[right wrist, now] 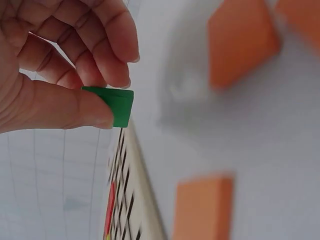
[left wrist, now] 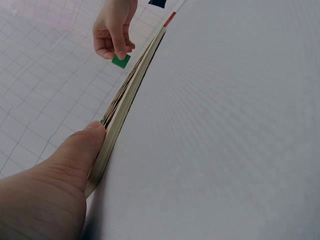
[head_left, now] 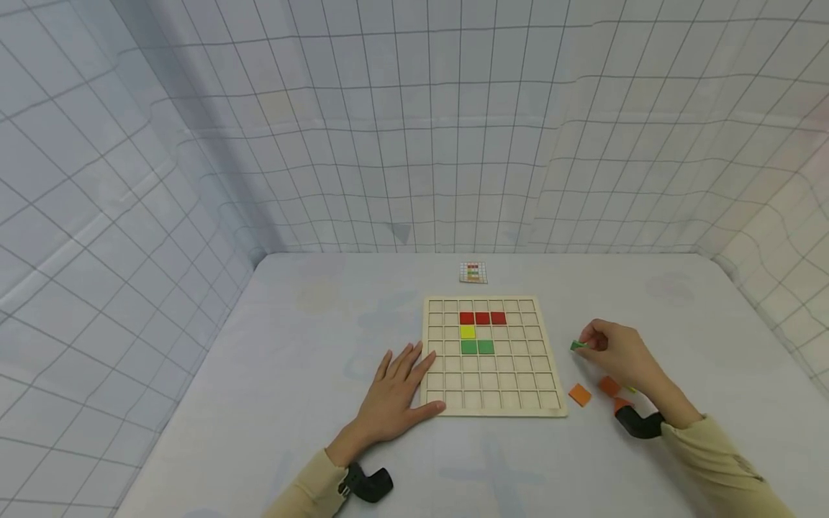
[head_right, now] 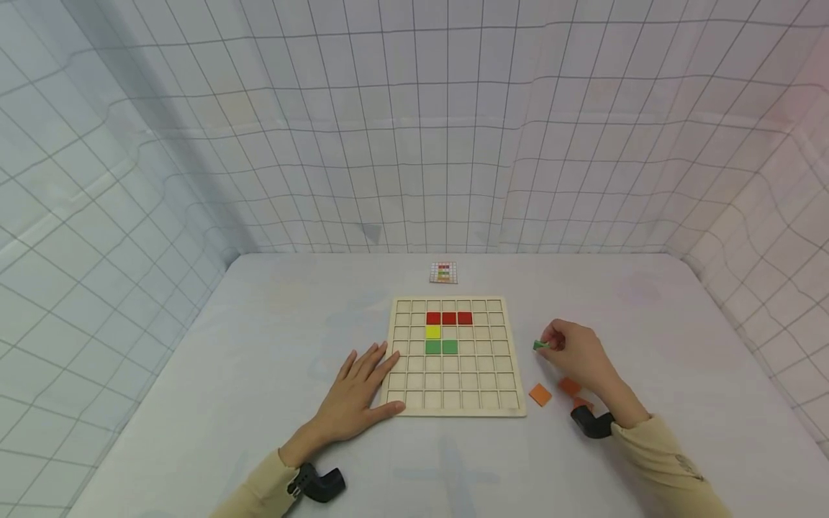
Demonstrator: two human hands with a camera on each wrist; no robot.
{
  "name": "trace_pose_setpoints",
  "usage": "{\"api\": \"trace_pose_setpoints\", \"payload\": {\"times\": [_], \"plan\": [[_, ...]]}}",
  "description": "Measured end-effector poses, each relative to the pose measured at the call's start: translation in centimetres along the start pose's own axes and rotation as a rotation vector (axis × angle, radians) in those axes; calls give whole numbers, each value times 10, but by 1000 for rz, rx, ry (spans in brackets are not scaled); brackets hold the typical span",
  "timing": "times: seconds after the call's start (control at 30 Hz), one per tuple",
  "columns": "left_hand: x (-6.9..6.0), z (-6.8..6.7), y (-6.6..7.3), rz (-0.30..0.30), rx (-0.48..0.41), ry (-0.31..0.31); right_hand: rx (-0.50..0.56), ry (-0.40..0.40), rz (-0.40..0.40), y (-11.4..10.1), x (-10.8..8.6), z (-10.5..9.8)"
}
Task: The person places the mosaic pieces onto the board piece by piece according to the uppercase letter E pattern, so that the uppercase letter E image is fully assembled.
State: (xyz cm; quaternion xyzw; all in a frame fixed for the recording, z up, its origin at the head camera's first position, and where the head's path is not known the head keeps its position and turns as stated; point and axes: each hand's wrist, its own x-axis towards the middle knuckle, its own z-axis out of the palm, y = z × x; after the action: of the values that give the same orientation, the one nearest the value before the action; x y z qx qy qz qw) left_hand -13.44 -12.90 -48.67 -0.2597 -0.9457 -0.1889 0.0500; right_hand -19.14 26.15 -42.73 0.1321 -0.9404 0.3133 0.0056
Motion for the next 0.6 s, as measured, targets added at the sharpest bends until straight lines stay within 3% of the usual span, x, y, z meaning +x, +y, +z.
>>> {"api": "trace_pose_setpoints", "payload": {"times": [0.3, 0.6], "plan": [[1, 2, 0, 3, 7, 15, 96, -42, -103, -32, 20, 28], [0, 5, -1, 13, 2, 37, 91, -81, -142, -48, 37, 49]]}}
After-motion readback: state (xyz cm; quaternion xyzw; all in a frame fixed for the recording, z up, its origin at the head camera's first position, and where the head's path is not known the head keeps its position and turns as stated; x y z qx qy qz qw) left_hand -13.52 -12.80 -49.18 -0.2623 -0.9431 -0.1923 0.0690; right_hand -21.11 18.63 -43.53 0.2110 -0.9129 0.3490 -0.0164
